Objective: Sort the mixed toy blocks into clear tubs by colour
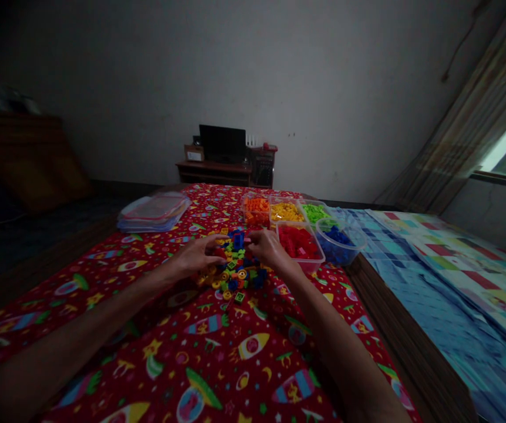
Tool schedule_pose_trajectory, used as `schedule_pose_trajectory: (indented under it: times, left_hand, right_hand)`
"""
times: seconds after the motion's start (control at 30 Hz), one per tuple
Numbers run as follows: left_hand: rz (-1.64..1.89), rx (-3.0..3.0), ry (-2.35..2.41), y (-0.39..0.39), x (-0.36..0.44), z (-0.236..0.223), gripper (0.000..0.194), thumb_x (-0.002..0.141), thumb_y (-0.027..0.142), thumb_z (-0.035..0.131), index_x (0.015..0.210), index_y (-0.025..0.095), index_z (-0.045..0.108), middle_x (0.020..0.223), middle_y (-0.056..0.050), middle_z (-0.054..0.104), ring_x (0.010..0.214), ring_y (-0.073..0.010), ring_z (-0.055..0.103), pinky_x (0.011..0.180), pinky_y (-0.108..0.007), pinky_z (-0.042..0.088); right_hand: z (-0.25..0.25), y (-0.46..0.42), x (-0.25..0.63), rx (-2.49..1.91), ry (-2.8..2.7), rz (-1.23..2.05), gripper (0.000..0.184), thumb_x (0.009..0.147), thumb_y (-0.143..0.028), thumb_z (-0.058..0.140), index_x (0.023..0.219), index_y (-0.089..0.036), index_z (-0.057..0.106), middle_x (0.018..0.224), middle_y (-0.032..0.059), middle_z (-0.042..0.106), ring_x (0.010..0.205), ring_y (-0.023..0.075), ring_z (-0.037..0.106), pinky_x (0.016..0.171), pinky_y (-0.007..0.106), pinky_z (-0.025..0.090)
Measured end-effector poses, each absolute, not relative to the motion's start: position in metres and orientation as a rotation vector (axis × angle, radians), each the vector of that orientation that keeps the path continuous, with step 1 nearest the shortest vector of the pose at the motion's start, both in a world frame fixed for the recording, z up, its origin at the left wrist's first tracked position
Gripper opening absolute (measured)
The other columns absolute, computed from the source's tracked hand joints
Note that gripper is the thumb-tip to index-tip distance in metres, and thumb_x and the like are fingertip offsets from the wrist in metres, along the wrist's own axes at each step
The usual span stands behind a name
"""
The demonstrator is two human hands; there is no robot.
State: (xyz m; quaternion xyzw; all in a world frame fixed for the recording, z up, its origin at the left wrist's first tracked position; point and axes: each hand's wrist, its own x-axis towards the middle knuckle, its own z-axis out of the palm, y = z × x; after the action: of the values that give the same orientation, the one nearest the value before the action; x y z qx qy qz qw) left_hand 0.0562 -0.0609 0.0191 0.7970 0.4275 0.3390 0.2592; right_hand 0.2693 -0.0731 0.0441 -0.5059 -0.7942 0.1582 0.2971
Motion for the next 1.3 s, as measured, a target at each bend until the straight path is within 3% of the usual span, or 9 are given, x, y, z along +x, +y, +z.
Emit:
schedule_pose_trajectory:
  times: [0.2, 0.4, 0.63, 0.77, 0.97, 1.3]
  left_hand:
    - [0.89, 2.004, 1.107, -0.073, 0.067, 0.023, 0.069, 0.064, 0.022, 0.068, 0.13, 0.018, 0.048, 0.067, 0.003, 0.063, 0.063, -0.0148, 0.06, 0.056, -0.024, 0.047]
    - [0.958, 2.063, 1.22, -0.077, 0.069, 0.024, 0.077, 0.067, 0.024, 0.067, 0.138, 0.019, 0.038, 0.074, 0.003, 0.058, 0.06, -0.012, 0.056, 0.052, -0.021, 0.044]
    - [1.092, 2.178, 1.168, -0.082, 0.075, 0.02, 0.088, 0.066, 0.02, 0.071, 0.142, 0.029, 0.028, 0.105, -0.003, 0.052, 0.064, -0.0083, 0.053, 0.059, -0.023, 0.05]
    - [1.15, 2.228, 1.097, -0.088, 0.078, 0.023, 0.083, 0.071, 0.022, 0.07, 0.141, 0.035, 0.027, 0.116, -0.005, 0.047, 0.066, -0.0084, 0.053, 0.062, -0.025, 0.053]
    - [1.24, 2.28, 1.225, -0.082, 0.072, 0.025, 0.064, 0.08, 0.016, 0.055, 0.139, 0.025, 0.033, 0.108, -0.006, 0.05, 0.064, -0.0086, 0.053, 0.071, -0.028, 0.052]
    - [1.22, 2.295, 1.294, -0.068, 0.063, 0.016, 0.057, 0.079, 0.014, 0.049, 0.135, 0.022, 0.04, 0.11, -0.007, 0.053, 0.069, -0.0107, 0.057, 0.075, -0.028, 0.051]
  right_hand:
    - [0.039, -0.075, 0.253, -1.217, -2.061, 0.713, 0.017, 0.071, -0.02, 0.058, 0.08, -0.012, 0.07, 0.064, -0.0012, 0.062, 0.058, 0.0101, 0.053, 0.052, 0.018, 0.035]
    - [0.031, -0.077, 0.245, -1.099, -2.07, 0.952, 0.037, 0.074, -0.032, 0.065, 0.107, -0.016, 0.068, 0.08, 0.004, 0.07, 0.069, 0.0151, 0.063, 0.058, 0.021, 0.043]
    - [0.036, -0.079, 0.246, -1.12, -2.074, 0.964, 0.025, 0.077, -0.029, 0.06, 0.091, -0.012, 0.073, 0.07, 0.0016, 0.068, 0.063, 0.0119, 0.059, 0.056, 0.019, 0.041]
    - [0.055, -0.078, 0.266, -1.196, -2.036, 0.696, 0.023, 0.079, -0.026, 0.058, 0.087, -0.012, 0.073, 0.069, 0.002, 0.068, 0.061, 0.0104, 0.057, 0.058, 0.02, 0.04]
    - [0.082, -0.069, 0.33, -1.478, -1.756, 0.044, 0.022, 0.077, -0.023, 0.057, 0.087, -0.015, 0.074, 0.078, 0.0051, 0.071, 0.07, 0.0147, 0.061, 0.066, 0.024, 0.043]
    - [0.059, -0.049, 0.382, -1.642, -1.764, 0.043, 0.036, 0.078, -0.013, 0.054, 0.11, -0.012, 0.068, 0.102, 0.012, 0.071, 0.092, 0.0195, 0.067, 0.084, 0.03, 0.049]
